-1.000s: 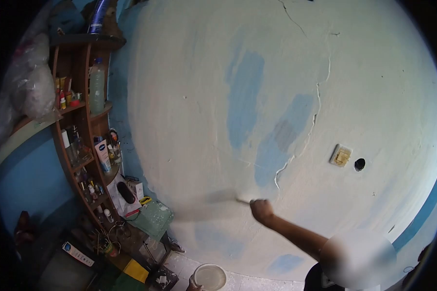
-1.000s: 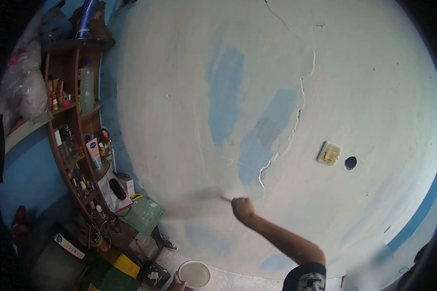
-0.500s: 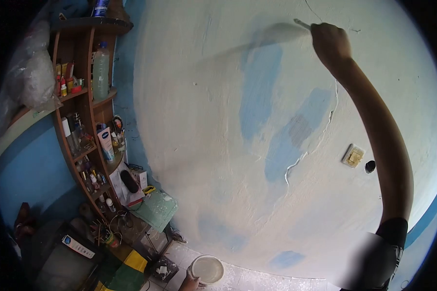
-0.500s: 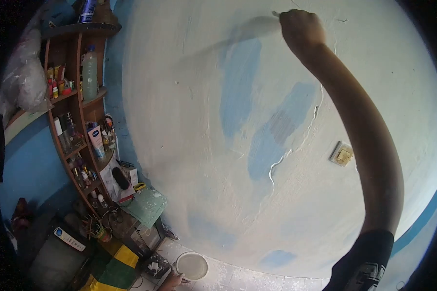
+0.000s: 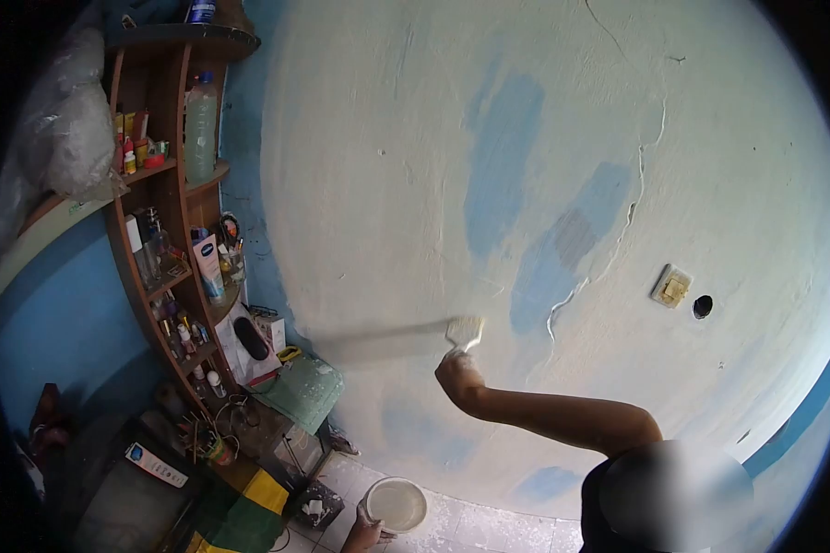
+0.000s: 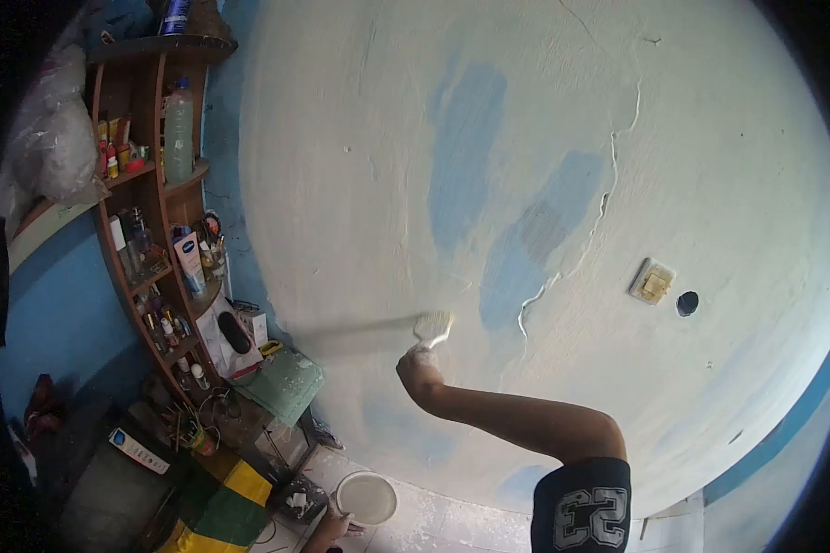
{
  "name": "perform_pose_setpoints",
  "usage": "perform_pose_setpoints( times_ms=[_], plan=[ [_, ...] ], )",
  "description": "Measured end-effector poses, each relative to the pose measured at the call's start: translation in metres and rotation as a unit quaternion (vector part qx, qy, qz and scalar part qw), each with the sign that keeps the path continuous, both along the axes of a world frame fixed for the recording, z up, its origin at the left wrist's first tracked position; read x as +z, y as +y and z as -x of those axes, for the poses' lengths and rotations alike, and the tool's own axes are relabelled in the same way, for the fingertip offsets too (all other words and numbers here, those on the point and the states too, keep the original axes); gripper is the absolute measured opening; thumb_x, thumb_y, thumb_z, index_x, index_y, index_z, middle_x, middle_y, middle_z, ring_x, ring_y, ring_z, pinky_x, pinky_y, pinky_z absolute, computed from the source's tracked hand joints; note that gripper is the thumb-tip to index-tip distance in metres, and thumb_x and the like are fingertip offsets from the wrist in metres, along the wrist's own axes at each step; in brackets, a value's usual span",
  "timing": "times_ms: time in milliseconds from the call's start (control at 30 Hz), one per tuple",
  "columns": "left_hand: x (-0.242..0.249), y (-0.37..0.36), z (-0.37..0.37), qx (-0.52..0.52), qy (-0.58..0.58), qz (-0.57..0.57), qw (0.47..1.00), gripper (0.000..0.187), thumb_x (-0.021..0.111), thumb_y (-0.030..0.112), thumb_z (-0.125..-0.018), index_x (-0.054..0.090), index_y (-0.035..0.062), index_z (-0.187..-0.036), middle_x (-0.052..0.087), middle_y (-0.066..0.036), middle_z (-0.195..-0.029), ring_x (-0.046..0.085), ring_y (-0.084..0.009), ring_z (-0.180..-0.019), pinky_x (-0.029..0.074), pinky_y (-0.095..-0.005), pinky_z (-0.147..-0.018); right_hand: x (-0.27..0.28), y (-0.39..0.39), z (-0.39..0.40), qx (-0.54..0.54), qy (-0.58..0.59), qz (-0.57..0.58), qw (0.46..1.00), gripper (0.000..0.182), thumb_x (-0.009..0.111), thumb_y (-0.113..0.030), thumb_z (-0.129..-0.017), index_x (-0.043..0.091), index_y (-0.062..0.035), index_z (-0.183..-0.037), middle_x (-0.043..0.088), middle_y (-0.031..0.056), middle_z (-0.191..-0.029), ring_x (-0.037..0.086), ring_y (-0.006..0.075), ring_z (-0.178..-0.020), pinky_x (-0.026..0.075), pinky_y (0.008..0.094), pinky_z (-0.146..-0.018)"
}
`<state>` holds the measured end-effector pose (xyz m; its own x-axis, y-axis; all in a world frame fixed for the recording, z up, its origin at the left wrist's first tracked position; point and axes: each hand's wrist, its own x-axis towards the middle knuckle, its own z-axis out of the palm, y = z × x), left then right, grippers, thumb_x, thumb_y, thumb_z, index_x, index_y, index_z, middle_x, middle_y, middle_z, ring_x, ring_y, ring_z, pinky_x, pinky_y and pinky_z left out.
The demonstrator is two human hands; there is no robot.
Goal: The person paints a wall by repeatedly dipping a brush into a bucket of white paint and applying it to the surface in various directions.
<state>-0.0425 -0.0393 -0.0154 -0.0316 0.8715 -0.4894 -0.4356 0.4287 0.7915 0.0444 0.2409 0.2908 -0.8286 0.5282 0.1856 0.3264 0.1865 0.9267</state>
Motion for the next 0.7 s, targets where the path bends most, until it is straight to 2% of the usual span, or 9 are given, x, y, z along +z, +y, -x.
perform_pose_setpoints(
  times_ms=[100, 167, 200, 333, 367, 433, 567, 667, 700],
  plan=[
    [-0.001, -0.004, 0.005, 0.010, -0.004, 0.006, 1.000, 0.062, 0.037, 0.000, -0.086, -0.003, 0.0196, -0.130, 0.037, -0.026, -0.118, 0.061, -0.0381, -0.076, 0.055, -0.0449, -0.063, 0.039, 0.010, 0.008, 0.025, 0.056, 0.219, 0.974, 0.012, 0.053, -0.012, -0.071, 0.062, -0.0049, -0.073, 0.060, 0.0093, -0.069, 0.058, 0.0202, -0.066, 0.043, 0.0338, -0.058],
    [-0.001, -0.006, 0.006, 0.015, -0.011, 0.013, 1.000, 0.061, 0.038, 0.002, -0.086, -0.001, 0.0185, -0.130, 0.038, -0.025, -0.117, 0.061, -0.0380, -0.076, 0.055, -0.0447, -0.062, 0.093, 0.036, 0.008, -0.015, 0.172, 0.219, 0.960, 0.014, 0.048, -0.014, -0.079, 0.061, -0.0089, -0.084, 0.062, 0.0069, -0.079, 0.060, 0.0220, -0.074, 0.042, 0.0364, -0.067],
    [-0.002, -0.007, 0.008, 0.018, -0.011, 0.016, 1.000, 0.061, 0.039, 0.002, -0.086, 0.000, 0.0179, -0.130, 0.039, -0.025, -0.117, 0.061, -0.0379, -0.075, 0.055, -0.0446, -0.061, 0.139, 0.040, 0.002, 0.013, 0.230, 0.207, 0.951, 0.013, 0.050, -0.014, -0.079, 0.061, -0.0106, -0.082, 0.062, 0.0066, -0.079, 0.059, 0.0215, -0.076, 0.042, 0.0351, -0.068],
    [0.001, -0.010, 0.017, 0.035, -0.013, 0.030, 0.999, 0.060, 0.041, 0.005, -0.086, 0.003, 0.0157, -0.131, 0.041, -0.024, -0.115, 0.061, -0.0376, -0.074, 0.054, -0.0441, -0.058, 0.309, 0.032, -0.014, -0.006, 0.224, 0.063, 0.973, 0.013, 0.055, -0.019, -0.076, 0.061, -0.0107, -0.083, 0.061, 0.0065, -0.080, 0.059, 0.0212, -0.080, 0.043, 0.0371, -0.068],
    [0.002, -0.011, 0.019, 0.040, -0.015, 0.034, 0.998, 0.059, 0.042, 0.005, -0.086, 0.004, 0.0152, -0.131, 0.042, -0.024, -0.115, 0.061, -0.0375, -0.073, 0.054, -0.0440, -0.057, 0.342, 0.024, -0.010, -0.048, 0.242, 0.037, 0.968, 0.013, 0.056, -0.019, -0.075, 0.061, -0.0099, -0.084, 0.061, 0.0073, -0.081, 0.059, 0.0217, -0.082, 0.044, 0.0381, -0.072],
    [0.006, -0.013, 0.023, 0.051, -0.016, 0.045, 0.998, 0.059, 0.043, 0.007, -0.086, 0.005, 0.0141, -0.131, 0.043, -0.023, -0.114, 0.061, -0.0374, -0.072, 0.054, -0.0437, -0.056, 0.395, 0.009, -0.005, -0.019, 0.247, -0.055, 0.967, 0.013, 0.057, -0.015, -0.075, 0.061, -0.0084, -0.085, 0.061, 0.0085, -0.083, 0.059, 0.0219, -0.085, 0.045, 0.0380, -0.077],
    [0.016, -0.019, 0.037, 0.079, -0.018, 0.070, 0.994, 0.059, 0.045, 0.009, -0.086, 0.009, 0.0119, -0.132, 0.046, -0.022, -0.113, 0.062, -0.0371, -0.071, 0.054, -0.0433, -0.053, 0.480, -0.004, 0.007, 0.124, 0.200, -0.257, 0.937, 0.010, 0.054, -0.011, -0.074, 0.062, -0.0062, -0.078, 0.062, 0.0106, -0.075, 0.062, 0.0246, -0.074, 0.050, 0.0361, -0.067],
    [0.019, -0.022, 0.044, 0.102, -0.025, 0.094, 0.990, 0.059, 0.047, 0.011, -0.086, 0.011, 0.0102, -0.133, 0.047, -0.021, -0.112, 0.062, -0.0369, -0.069, 0.053, -0.0429, -0.051, 0.504, 0.028, 0.021, 0.142, 0.221, -0.285, 0.922, 0.012, 0.050, -0.009, -0.076, 0.061, -0.0052, -0.076, 0.062, 0.0116, -0.076, 0.062, 0.0246, -0.075, 0.050, 0.0356, -0.067],
    [0.018, -0.024, 0.046, 0.112, -0.029, 0.104, 0.988, 0.059, 0.048, 0.012, -0.086, 0.012, 0.0097, -0.133, 0.048, -0.021, -0.112, 0.062, -0.0368, -0.069, 0.053, -0.0428, -0.051, 0.489, 0.039, 0.030, 0.216, 0.234, -0.277, 0.906, 0.013, 0.049, -0.009, -0.076, 0.061, -0.0046, -0.075, 0.061, 0.0125, -0.075, 0.062, 0.0244, -0.075, 0.050, 0.0341, -0.066]
  ],
)
